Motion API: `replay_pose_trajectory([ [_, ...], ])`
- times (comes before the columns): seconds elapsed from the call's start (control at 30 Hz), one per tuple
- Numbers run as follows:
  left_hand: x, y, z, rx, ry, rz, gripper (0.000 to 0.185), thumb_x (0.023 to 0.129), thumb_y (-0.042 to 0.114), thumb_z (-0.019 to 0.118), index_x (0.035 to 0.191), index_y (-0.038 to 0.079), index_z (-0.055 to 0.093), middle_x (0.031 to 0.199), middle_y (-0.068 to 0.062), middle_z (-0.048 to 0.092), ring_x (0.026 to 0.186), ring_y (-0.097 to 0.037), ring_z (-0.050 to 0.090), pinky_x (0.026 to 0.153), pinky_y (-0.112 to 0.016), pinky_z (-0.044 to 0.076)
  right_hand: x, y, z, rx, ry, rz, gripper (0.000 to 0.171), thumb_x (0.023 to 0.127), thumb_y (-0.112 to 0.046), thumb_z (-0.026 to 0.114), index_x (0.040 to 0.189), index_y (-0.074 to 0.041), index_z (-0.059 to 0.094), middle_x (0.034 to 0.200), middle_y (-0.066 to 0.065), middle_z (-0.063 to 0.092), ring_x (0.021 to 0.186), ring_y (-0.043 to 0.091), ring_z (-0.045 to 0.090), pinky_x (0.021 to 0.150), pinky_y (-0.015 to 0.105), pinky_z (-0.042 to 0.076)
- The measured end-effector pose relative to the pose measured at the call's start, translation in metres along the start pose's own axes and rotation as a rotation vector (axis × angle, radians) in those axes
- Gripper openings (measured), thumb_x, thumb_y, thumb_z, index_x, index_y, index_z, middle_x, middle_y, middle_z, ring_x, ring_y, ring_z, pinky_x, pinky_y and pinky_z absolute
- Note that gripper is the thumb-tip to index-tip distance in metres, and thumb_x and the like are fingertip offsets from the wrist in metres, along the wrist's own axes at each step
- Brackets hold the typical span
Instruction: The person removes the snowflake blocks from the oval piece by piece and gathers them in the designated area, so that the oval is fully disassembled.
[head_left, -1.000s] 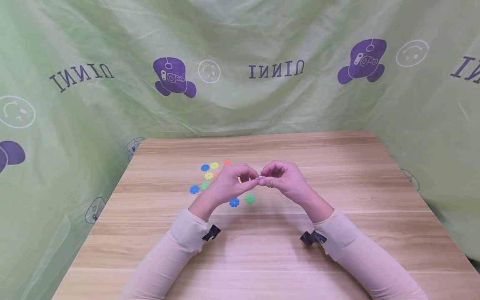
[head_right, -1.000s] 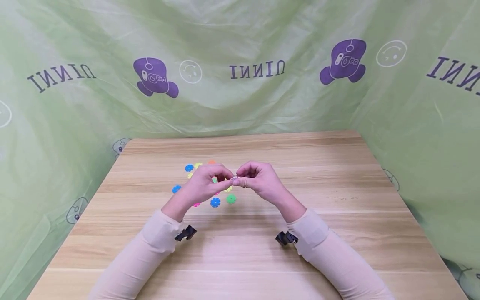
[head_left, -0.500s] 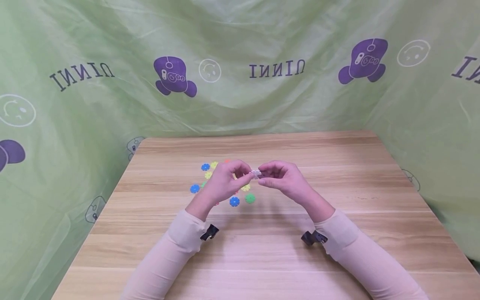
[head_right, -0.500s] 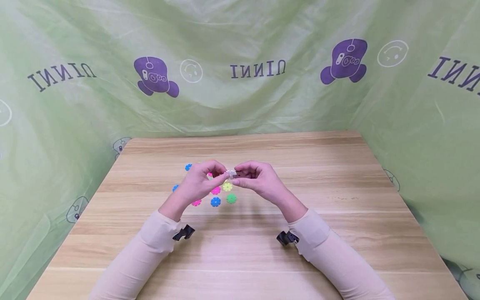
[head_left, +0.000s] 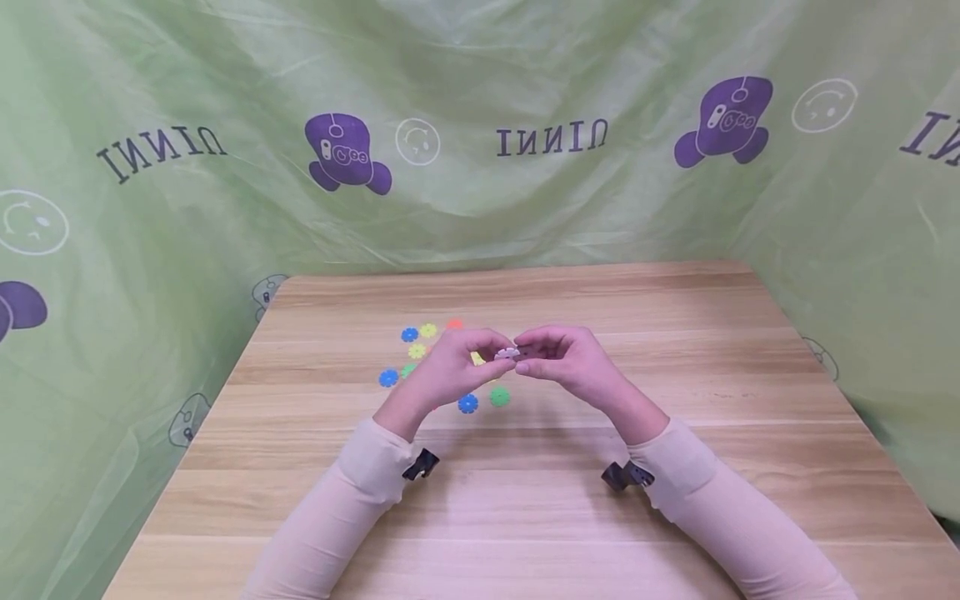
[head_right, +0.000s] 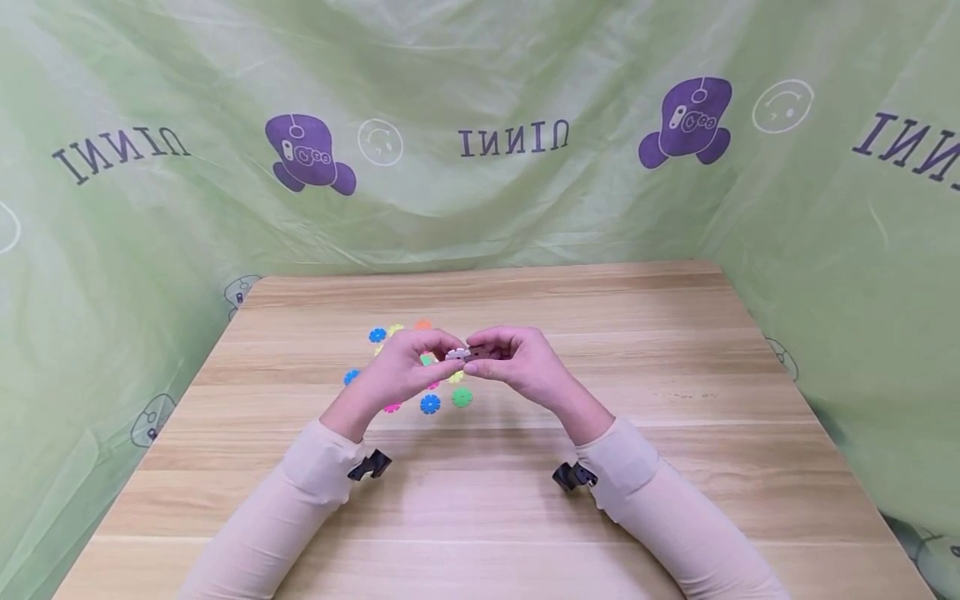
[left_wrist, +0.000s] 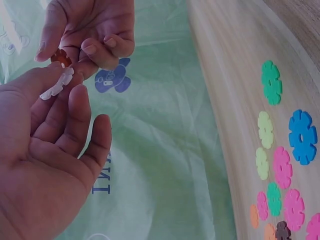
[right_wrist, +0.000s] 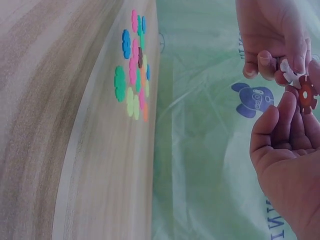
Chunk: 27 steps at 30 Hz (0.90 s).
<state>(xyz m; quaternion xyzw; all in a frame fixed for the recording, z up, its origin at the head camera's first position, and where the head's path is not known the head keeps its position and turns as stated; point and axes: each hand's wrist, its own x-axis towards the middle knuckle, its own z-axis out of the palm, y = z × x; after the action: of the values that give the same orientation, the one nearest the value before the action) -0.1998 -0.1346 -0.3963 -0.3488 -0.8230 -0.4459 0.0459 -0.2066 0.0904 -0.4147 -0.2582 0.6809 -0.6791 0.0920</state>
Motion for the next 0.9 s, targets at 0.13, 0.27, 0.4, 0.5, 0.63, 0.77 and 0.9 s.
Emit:
replay_pose_trajectory([
  [0.13, -0.0005, -0.0003, -0.0001, 0.015, 0.003, -0.017, 0.013, 0.091, 0.022, 0.073, 0.102, 0.017, 0.075, 0.088, 0.014, 0.069, 0.081, -0.005, 0.062, 0.068, -0.028, 0.052, 0.0004, -0.0006, 0.0009, -0.008, -0.006, -0.001, 0.036, 0.082, -0.001, 0.078, 0.114, 0.008, 0.066, 0.098, 0.016, 0.072, 0.089, 0.022, 0.070, 0.080, 0.035, 0.057],
  [0.27, -0.0008, 0.0002, -0.0006, 0.019, 0.002, -0.022, 0.012, 0.092, 0.022, 0.071, 0.103, 0.017, 0.075, 0.088, 0.014, 0.069, 0.080, -0.005, 0.062, 0.068, -0.028, 0.053, 0.0007, -0.0008, 0.0010, -0.020, -0.002, 0.000, 0.036, 0.082, -0.001, 0.078, 0.114, 0.008, 0.066, 0.099, 0.017, 0.072, 0.089, 0.022, 0.070, 0.080, 0.034, 0.057],
  [0.4, -0.0012, 0.0003, -0.0009, 0.013, 0.004, -0.016, 0.012, 0.093, 0.020, 0.070, 0.102, 0.016, 0.075, 0.088, 0.010, 0.071, 0.080, -0.005, 0.063, 0.068, -0.028, 0.053, 0.0005, -0.0013, 0.0015, -0.025, 0.002, 0.002, 0.036, 0.081, -0.001, 0.078, 0.114, 0.008, 0.066, 0.099, 0.017, 0.072, 0.089, 0.021, 0.070, 0.079, 0.033, 0.057],
  [0.5, -0.0011, -0.0003, -0.0009, 0.013, 0.006, -0.004, 0.011, 0.093, 0.019, 0.070, 0.102, 0.015, 0.075, 0.088, 0.009, 0.071, 0.078, -0.005, 0.063, 0.067, -0.028, 0.053, 0.0003, -0.0016, 0.0021, -0.024, 0.004, 0.001, 0.036, 0.081, 0.000, 0.078, 0.114, 0.009, 0.066, 0.098, 0.017, 0.072, 0.088, 0.021, 0.070, 0.079, 0.033, 0.057],
  [0.63, -0.0007, -0.0004, -0.0008, 0.026, 0.005, 0.007, 0.011, 0.093, 0.018, 0.070, 0.102, 0.015, 0.076, 0.087, 0.012, 0.070, 0.078, -0.005, 0.062, 0.067, -0.028, 0.052, 0.0002, -0.0005, 0.0020, -0.026, 0.005, 0.000, 0.035, 0.081, 0.001, 0.077, 0.113, 0.009, 0.065, 0.098, 0.017, 0.072, 0.087, 0.020, 0.070, 0.077, 0.032, 0.057],
  [0.77, -0.0005, 0.0005, -0.0008, 0.037, 0.005, 0.009, 0.011, 0.093, 0.018, 0.070, 0.101, 0.015, 0.076, 0.086, 0.013, 0.069, 0.077, -0.005, 0.061, 0.067, -0.030, 0.053, 0.0001, 0.0003, 0.0017, -0.033, 0.005, 0.002, 0.035, 0.081, 0.001, 0.077, 0.113, 0.010, 0.065, 0.097, 0.017, 0.072, 0.087, 0.019, 0.070, 0.077, 0.031, 0.057],
  [0.9, -0.0003, 0.0007, -0.0007, 0.039, 0.011, 0.015, 0.010, 0.093, 0.016, 0.070, 0.100, 0.013, 0.075, 0.084, 0.011, 0.068, 0.076, -0.005, 0.061, 0.067, -0.033, 0.053, 0.0001, -0.0006, 0.0016, -0.038, 0.009, 0.008, 0.035, 0.081, 0.000, 0.078, 0.113, 0.009, 0.066, 0.097, 0.017, 0.072, 0.087, 0.020, 0.070, 0.077, 0.032, 0.057],
])
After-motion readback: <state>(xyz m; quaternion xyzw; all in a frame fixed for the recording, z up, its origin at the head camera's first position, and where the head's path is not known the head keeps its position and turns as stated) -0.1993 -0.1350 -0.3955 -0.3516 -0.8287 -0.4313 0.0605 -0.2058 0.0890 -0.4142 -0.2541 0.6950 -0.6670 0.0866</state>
